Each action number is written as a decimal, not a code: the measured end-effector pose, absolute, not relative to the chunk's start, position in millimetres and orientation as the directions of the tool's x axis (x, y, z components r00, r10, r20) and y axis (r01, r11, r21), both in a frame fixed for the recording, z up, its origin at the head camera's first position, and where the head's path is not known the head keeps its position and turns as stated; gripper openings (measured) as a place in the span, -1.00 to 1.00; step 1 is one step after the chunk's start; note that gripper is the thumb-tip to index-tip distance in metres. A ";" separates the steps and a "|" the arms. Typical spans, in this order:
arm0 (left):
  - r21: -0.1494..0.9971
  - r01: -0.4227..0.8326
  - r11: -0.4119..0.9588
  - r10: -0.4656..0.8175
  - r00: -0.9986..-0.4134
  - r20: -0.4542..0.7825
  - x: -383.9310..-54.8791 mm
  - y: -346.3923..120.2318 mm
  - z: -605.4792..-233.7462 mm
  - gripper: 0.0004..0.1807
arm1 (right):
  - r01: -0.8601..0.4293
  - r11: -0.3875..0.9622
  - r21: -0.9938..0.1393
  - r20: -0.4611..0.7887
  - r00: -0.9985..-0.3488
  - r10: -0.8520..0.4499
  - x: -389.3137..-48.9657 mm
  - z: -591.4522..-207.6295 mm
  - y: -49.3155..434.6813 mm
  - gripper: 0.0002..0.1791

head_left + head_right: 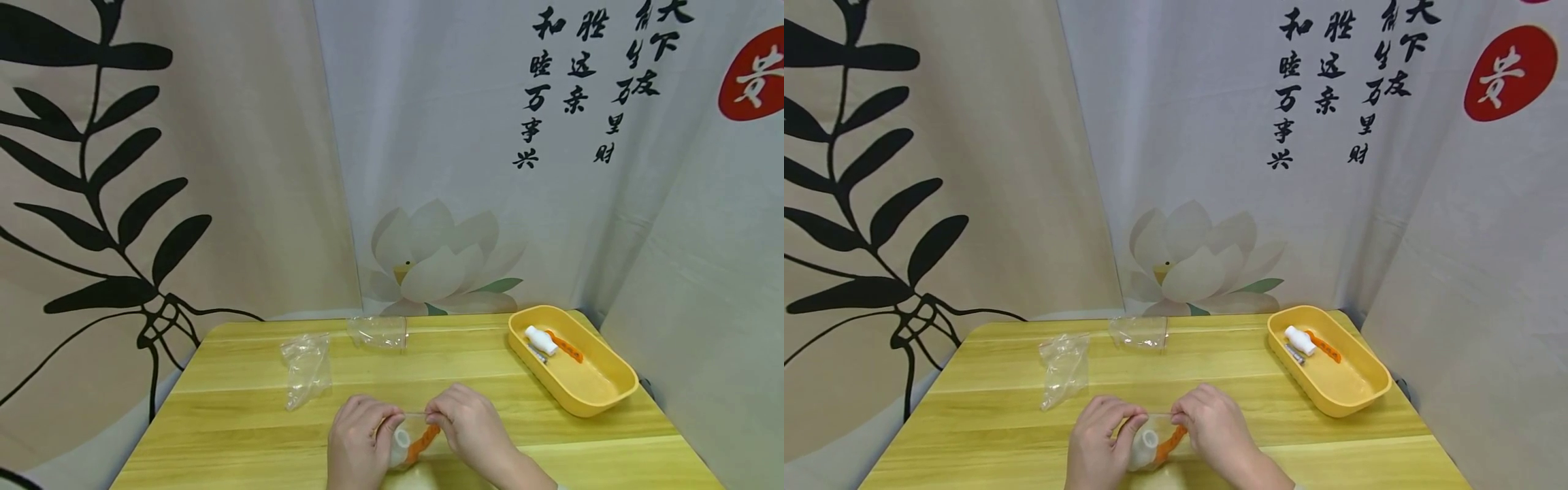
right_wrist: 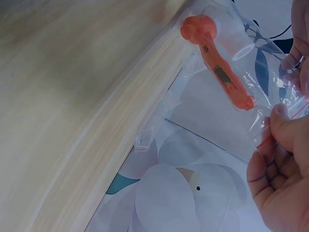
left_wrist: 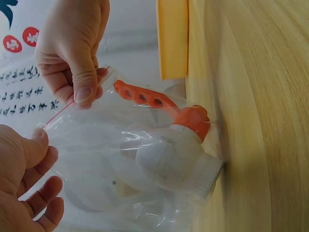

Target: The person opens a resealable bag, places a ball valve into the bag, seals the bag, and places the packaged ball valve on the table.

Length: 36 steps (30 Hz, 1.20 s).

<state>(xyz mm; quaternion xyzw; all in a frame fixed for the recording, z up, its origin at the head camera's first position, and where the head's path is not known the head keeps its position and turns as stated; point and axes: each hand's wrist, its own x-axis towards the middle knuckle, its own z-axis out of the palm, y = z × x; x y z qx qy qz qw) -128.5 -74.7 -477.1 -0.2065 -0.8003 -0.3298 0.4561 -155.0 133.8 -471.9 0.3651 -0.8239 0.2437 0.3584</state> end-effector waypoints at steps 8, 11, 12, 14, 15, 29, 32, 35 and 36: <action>0.347 0.619 0.705 0.030 -0.515 0.857 -127.4 -74.2 -475.5 -0.76 | -0.778 0.612 -0.143 0.764 -0.479 -0.431 -155.4 -472.7 135.4 -0.83; 0.349 0.615 0.708 0.031 -0.520 0.854 -127.0 -74.8 -475.1 -0.77 | -0.783 0.603 -0.155 0.763 -0.483 -0.431 -155.2 -472.8 135.5 -0.88; 0.349 0.615 0.707 0.031 -0.520 0.853 -127.1 -75.0 -475.2 -0.77 | -0.784 0.601 -0.158 0.762 -0.484 -0.430 -155.1 -472.8 135.5 -0.87; 0.349 0.616 0.706 0.032 -0.520 0.853 -127.2 -75.3 -475.6 -0.79 | -0.784 0.598 -0.164 0.760 -0.487 -0.430 -155.0 -472.9 135.5 -0.87; 0.348 0.617 0.706 0.033 -0.520 0.854 -127.3 -75.4 -475.9 -0.80 | -0.784 0.599 -0.165 0.759 -0.489 -0.430 -154.9 -472.9 135.5 -0.87; 0.339 0.625 0.703 0.022 -0.496 0.868 -129.5 -77.8 -477.7 -0.78 | -0.753 0.633 -0.180 0.738 -0.529 -0.419 -154.1 -475.7 136.7 -0.72; 0.341 0.624 0.703 0.021 -0.498 0.867 -129.0 -77.7 -477.7 -0.78 | -0.753 0.633 -0.183 0.735 -0.532 -0.420 -153.6 -475.8 136.9 -0.73; 0.342 0.627 0.700 0.020 -0.496 0.868 -128.9 -77.7 -478.0 -0.77 | -0.753 0.631 -0.186 0.731 -0.535 -0.424 -153.1 -475.9 137.2 -0.75; 0.342 0.629 0.698 0.020 -0.495 0.869 -128.9 -77.7 -478.1 -0.76 | -0.754 0.630 -0.186 0.729 -0.536 -0.426 -153.0 -476.0 137.2 -0.76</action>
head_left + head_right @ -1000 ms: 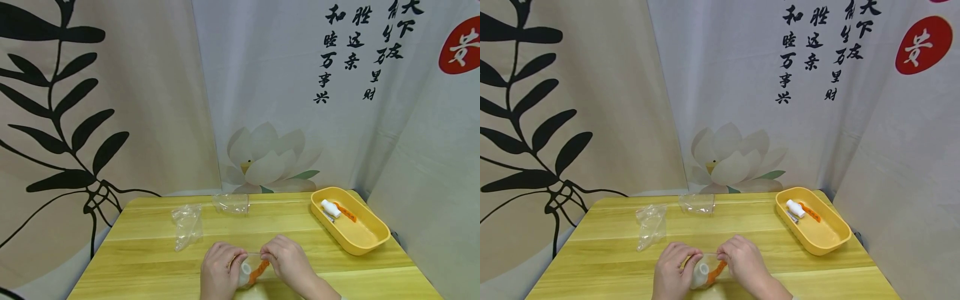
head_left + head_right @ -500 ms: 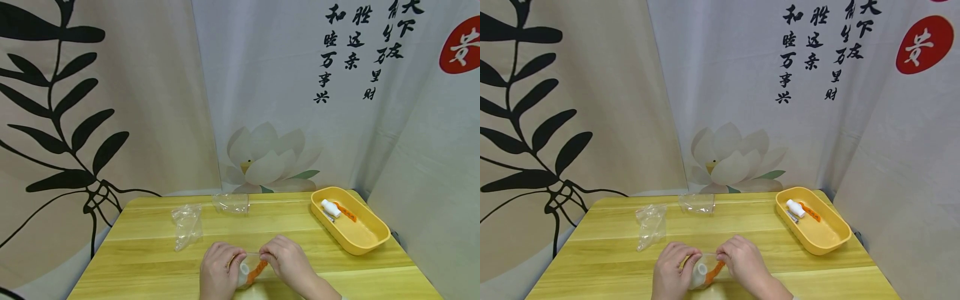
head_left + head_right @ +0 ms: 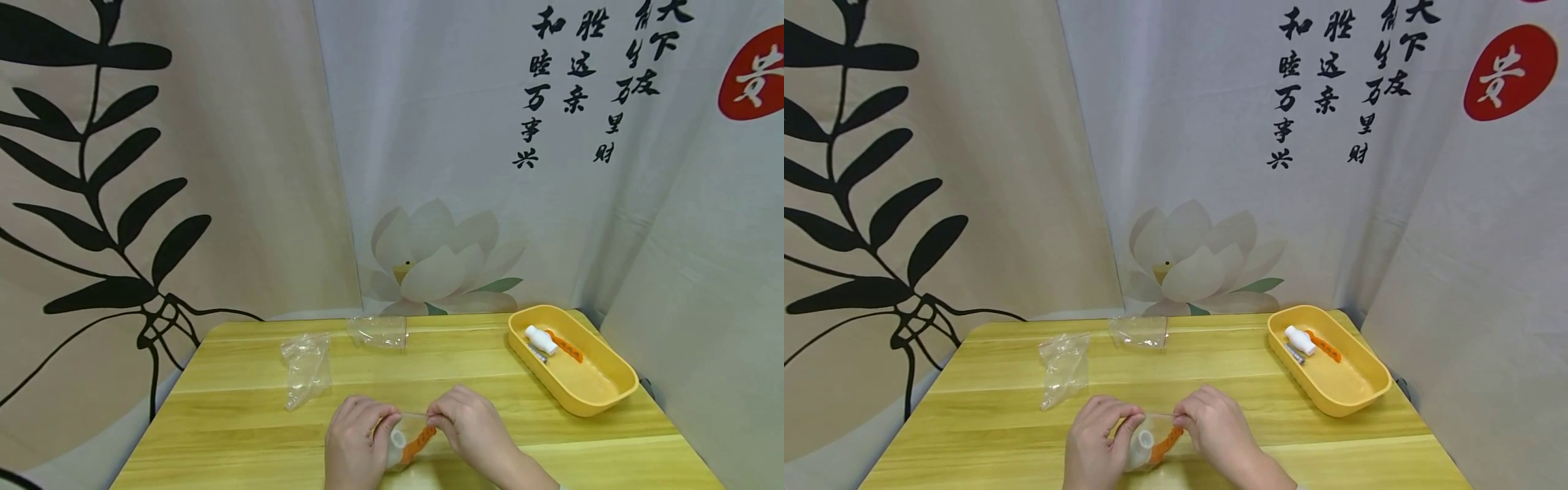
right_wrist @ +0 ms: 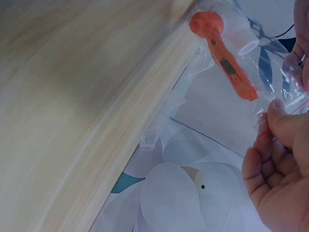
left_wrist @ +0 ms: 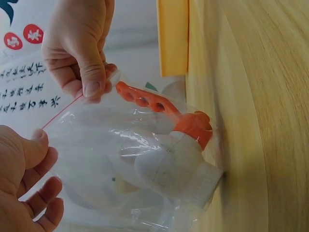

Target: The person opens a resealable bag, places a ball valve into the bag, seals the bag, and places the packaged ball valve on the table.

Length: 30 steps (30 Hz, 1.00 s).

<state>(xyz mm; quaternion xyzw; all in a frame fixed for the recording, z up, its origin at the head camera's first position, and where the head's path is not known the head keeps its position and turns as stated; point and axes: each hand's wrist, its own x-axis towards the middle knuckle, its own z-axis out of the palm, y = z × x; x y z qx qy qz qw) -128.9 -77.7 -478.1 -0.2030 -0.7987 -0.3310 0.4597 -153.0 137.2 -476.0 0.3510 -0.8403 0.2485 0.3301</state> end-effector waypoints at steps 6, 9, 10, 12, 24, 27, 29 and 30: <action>0.343 0.633 0.694 0.018 -0.492 0.870 -129.2 -77.3 -479.4 -0.76 | -0.755 0.632 -0.172 0.728 -0.530 -0.435 -153.7 -477.0 138.1 -0.79; 0.346 0.631 0.695 0.017 -0.495 0.869 -128.8 -77.2 -479.9 -0.77 | -0.757 0.631 -0.169 0.730 -0.527 -0.436 -153.9 -477.4 138.2 -0.80; 0.345 0.630 0.696 0.017 -0.495 0.869 -128.8 -77.1 -479.9 -0.78 | -0.758 0.630 -0.170 0.729 -0.527 -0.436 -153.9 -477.5 138.2 -0.80; 0.346 0.628 0.697 0.017 -0.497 0.867 -128.5 -77.1 -479.8 -0.78 | -0.758 0.629 -0.175 0.729 -0.529 -0.435 -153.6 -477.6 138.1 -0.81; 0.353 0.625 0.696 0.011 -0.501 0.865 -128.2 -77.8 -478.8 -0.77 | -0.728 0.654 -0.206 0.700 -0.576 -0.422 -151.1 -475.9 139.4 -0.74; 0.354 0.625 0.696 0.009 -0.501 0.865 -128.5 -77.9 -478.9 -0.76 | -0.724 0.658 -0.207 0.695 -0.582 -0.421 -151.0 -476.3 140.1 -0.74; 0.355 0.626 0.694 0.008 -0.500 0.866 -128.6 -77.9 -478.9 -0.74 | -0.722 0.659 -0.209 0.693 -0.585 -0.421 -151.1 -476.6 140.3 -0.74; 0.355 0.626 0.694 0.008 -0.500 0.866 -128.7 -77.8 -478.9 -0.74 | -0.721 0.661 -0.209 0.693 -0.586 -0.420 -151.1 -476.7 140.3 -0.75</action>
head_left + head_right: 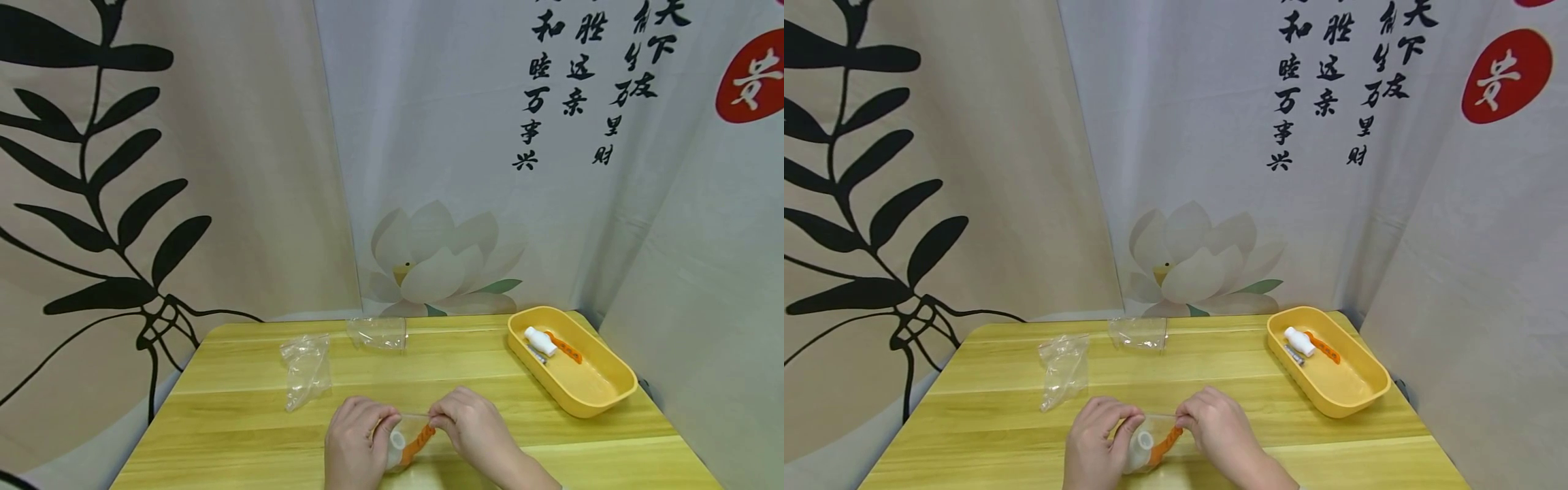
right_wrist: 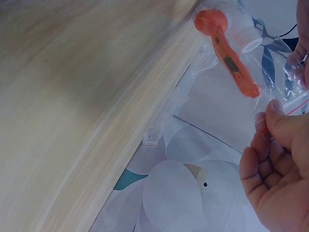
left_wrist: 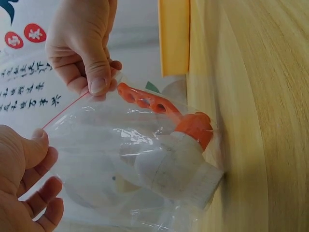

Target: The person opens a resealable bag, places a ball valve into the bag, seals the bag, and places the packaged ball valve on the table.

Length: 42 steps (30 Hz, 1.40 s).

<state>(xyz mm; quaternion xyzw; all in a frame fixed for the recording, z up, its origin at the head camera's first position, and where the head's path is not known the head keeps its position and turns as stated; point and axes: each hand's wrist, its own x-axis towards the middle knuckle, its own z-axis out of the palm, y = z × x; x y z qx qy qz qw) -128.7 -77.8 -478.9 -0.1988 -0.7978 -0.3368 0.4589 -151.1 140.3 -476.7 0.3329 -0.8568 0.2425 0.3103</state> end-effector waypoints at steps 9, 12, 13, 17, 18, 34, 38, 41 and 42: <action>0.366 0.631 0.684 0.005 -0.505 0.863 -128.6 -77.4 -479.9 -0.78 | -0.725 0.659 -0.198 0.692 -0.580 -0.430 -151.2 -476.2 140.9 -0.78; 0.371 0.628 0.683 0.005 -0.513 0.859 -128.1 -77.3 -480.1 -0.79 | -0.728 0.657 -0.196 0.691 -0.578 -0.434 -150.9 -476.0 141.2 -0.78; 0.370 0.627 0.685 0.006 -0.513 0.858 -127.9 -77.3 -480.1 -0.79 | -0.728 0.658 -0.194 0.691 -0.577 -0.435 -150.8 -476.0 141.4 -0.77; 0.365 0.622 0.692 0.008 -0.513 0.858 -127.3 -77.1 -479.9 -0.79 | -0.728 0.659 -0.191 0.690 -0.576 -0.437 -150.5 -476.2 142.0 -0.77; 0.365 0.622 0.693 0.009 -0.513 0.858 -127.2 -77.0 -479.7 -0.79 | -0.728 0.658 -0.191 0.690 -0.577 -0.437 -150.4 -476.2 142.1 -0.77; 0.353 0.630 0.692 0.017 -0.503 0.864 -128.1 -76.4 -480.2 -0.76 | -0.714 0.673 -0.193 0.686 -0.588 -0.428 -149.9 -476.9 143.2 -0.76; 0.352 0.637 0.686 0.016 -0.497 0.867 -128.3 -76.1 -480.2 -0.76 | -0.707 0.680 -0.195 0.678 -0.598 -0.427 -149.3 -476.9 144.1 -0.76; 0.352 0.638 0.685 0.016 -0.496 0.868 -128.0 -75.8 -479.7 -0.76 | -0.707 0.679 -0.198 0.676 -0.600 -0.428 -148.9 -476.5 144.6 -0.76; 0.351 0.637 0.686 0.017 -0.496 0.868 -127.8 -75.8 -479.5 -0.76 | -0.707 0.678 -0.200 0.674 -0.601 -0.429 -148.8 -476.3 144.7 -0.76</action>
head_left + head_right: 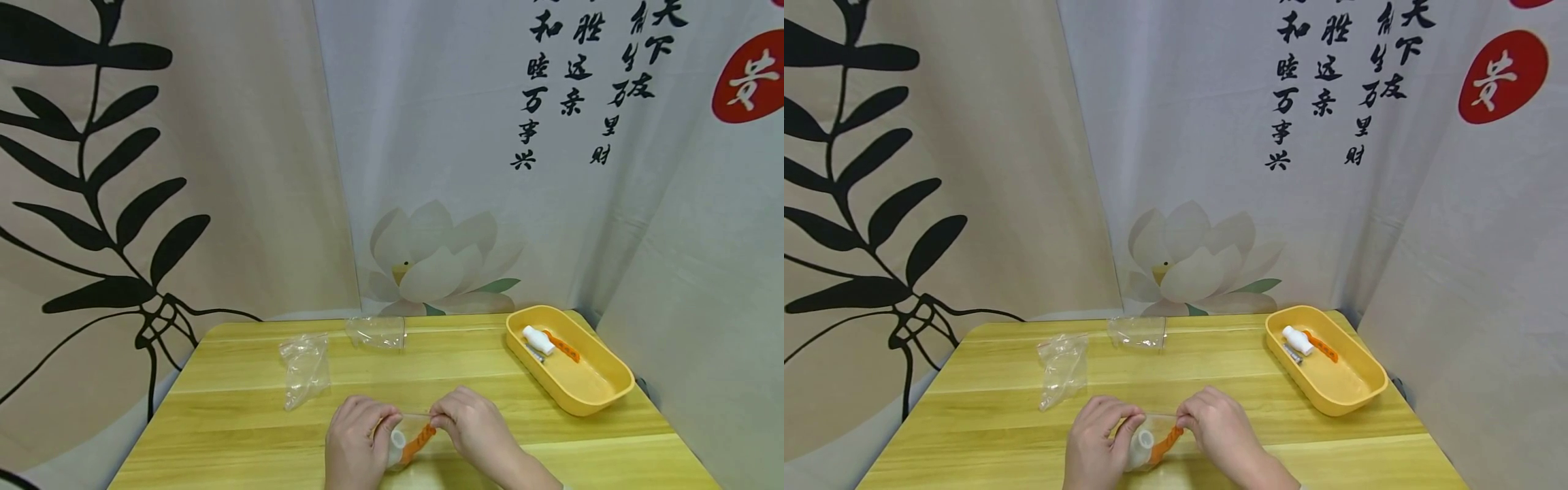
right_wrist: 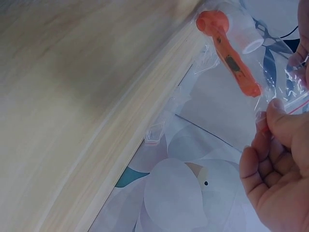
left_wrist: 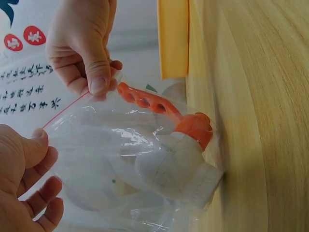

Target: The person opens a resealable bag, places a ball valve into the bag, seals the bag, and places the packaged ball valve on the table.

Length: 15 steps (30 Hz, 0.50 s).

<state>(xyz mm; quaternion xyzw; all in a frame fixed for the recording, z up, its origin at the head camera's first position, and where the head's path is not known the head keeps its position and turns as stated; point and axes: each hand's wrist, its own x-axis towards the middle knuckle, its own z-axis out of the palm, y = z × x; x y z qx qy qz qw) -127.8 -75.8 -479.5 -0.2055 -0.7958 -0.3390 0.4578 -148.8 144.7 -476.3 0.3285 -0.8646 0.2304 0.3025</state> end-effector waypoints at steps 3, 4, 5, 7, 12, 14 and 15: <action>0.348 0.634 0.690 0.021 -0.499 0.866 -127.5 -76.2 -479.3 -0.77 | -0.706 0.677 -0.211 0.665 -0.611 -0.429 -149.1 -476.0 144.5 -0.76; 0.353 0.632 0.689 0.021 -0.504 0.863 -127.4 -76.3 -479.2 -0.78 | -0.704 0.677 -0.214 0.661 -0.615 -0.431 -149.2 -475.9 144.4 -0.77; 0.359 0.630 0.689 0.020 -0.512 0.859 -127.3 -76.6 -479.2 -0.78 | -0.701 0.679 -0.217 0.655 -0.620 -0.431 -149.3 -475.9 144.3 -0.77; 0.379 0.624 0.684 0.013 -0.530 0.848 -127.1 -77.3 -479.2 -0.80 | -0.696 0.684 -0.220 0.644 -0.630 -0.434 -149.4 -476.4 144.4 -0.78; 0.396 0.619 0.678 0.005 -0.542 0.840 -127.6 -78.8 -479.9 -0.83 | -0.699 0.686 -0.202 0.637 -0.625 -0.450 -149.2 -478.5 145.2 -0.80; 0.375 0.626 0.683 0.009 -0.521 0.853 -128.5 -79.0 -480.3 -0.84 | -0.707 0.680 -0.192 0.642 -0.615 -0.458 -149.2 -479.2 145.5 -0.81; 0.366 0.628 0.687 0.009 -0.512 0.859 -128.9 -79.1 -480.6 -0.84 | -0.711 0.678 -0.188 0.645 -0.610 -0.461 -149.2 -479.5 145.9 -0.81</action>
